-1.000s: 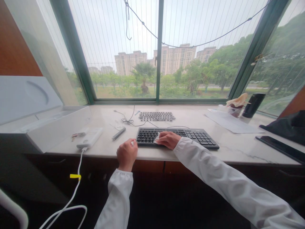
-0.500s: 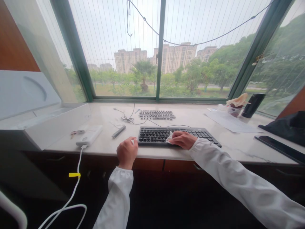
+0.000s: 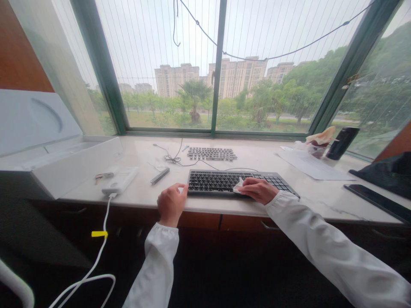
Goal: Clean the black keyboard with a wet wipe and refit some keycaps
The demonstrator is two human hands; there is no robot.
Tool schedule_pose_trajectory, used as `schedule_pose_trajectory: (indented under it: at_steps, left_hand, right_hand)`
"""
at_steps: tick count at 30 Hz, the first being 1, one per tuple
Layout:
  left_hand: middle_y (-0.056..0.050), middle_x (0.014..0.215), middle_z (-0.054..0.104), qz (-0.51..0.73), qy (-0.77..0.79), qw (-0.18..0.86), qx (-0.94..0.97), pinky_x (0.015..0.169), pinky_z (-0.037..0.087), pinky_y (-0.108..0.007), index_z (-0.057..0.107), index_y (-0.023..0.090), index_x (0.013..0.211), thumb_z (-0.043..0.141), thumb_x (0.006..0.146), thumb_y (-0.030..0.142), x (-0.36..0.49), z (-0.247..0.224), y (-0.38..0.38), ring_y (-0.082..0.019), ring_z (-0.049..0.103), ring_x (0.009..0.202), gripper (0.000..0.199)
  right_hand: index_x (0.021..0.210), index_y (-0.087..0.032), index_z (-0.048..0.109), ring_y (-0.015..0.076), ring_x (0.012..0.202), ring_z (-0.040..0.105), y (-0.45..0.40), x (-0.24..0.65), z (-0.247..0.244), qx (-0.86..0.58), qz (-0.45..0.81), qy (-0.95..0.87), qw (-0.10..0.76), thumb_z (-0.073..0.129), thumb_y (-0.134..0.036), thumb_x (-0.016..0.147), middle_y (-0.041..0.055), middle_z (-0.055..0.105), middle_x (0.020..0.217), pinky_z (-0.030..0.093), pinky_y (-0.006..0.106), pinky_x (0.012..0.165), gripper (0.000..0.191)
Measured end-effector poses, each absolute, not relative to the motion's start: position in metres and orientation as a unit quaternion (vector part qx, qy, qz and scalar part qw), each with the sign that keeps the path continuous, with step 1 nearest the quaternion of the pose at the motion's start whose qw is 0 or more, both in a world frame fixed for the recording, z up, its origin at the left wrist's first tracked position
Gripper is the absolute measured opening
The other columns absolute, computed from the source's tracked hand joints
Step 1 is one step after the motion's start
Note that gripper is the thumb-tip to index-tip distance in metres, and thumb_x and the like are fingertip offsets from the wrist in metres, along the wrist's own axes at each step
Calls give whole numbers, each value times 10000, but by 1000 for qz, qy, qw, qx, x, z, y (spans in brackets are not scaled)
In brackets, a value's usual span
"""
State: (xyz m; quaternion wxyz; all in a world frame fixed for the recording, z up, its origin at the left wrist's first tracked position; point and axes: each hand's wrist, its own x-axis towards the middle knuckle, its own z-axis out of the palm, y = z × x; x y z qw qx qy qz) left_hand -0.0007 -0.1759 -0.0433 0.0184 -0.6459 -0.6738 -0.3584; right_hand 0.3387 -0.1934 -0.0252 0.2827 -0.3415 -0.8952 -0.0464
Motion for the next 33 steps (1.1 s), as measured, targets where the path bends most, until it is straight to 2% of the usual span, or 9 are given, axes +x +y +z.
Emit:
schedule_pose_trajectory:
  at_steps: [15, 19, 24, 33]
  left_hand:
    - [-2, 692, 691, -362, -673, 27, -644, 555, 272, -287, 747, 335, 829, 547, 840, 516, -1, -43, -176, -225, 611, 644, 270]
    - [-5, 682, 687, -364, -671, 27, -646, 551, 266, -293, 749, 326, 826, 556, 836, 509, -1, -43, -176, -224, 616, 645, 266]
    - [0, 672, 679, -366, -669, 27, -647, 548, 263, -292, 746, 332, 819, 555, 838, 502, -1, -43, -177, -221, 610, 635, 256]
    - [-8, 674, 685, -358, -676, 36, -643, 549, 251, -292, 747, 326, 825, 544, 839, 516, 0, -44, -176, -231, 615, 639, 279]
  right_hand:
    - [982, -238, 765, 137, 714, 640, -223, 398, -21, -412, -58, -869, 267, 507, -369, 945, 59, 666, 809, 510, 241, 698, 292]
    - [915, -211, 769, 152, 722, 658, -222, 399, -19, -464, -71, -826, 312, 531, -410, 926, 54, 682, 806, 516, 256, 685, 310]
    - [933, -208, 764, 156, 712, 659, -223, 397, -10, -552, -123, -742, 360, 556, -434, 905, 46, 696, 830, 506, 259, 676, 308]
    - [870, -230, 765, 162, 699, 638, -218, 370, -28, -584, -150, -756, 255, 546, -326, 904, 41, 670, 788, 503, 285, 714, 242]
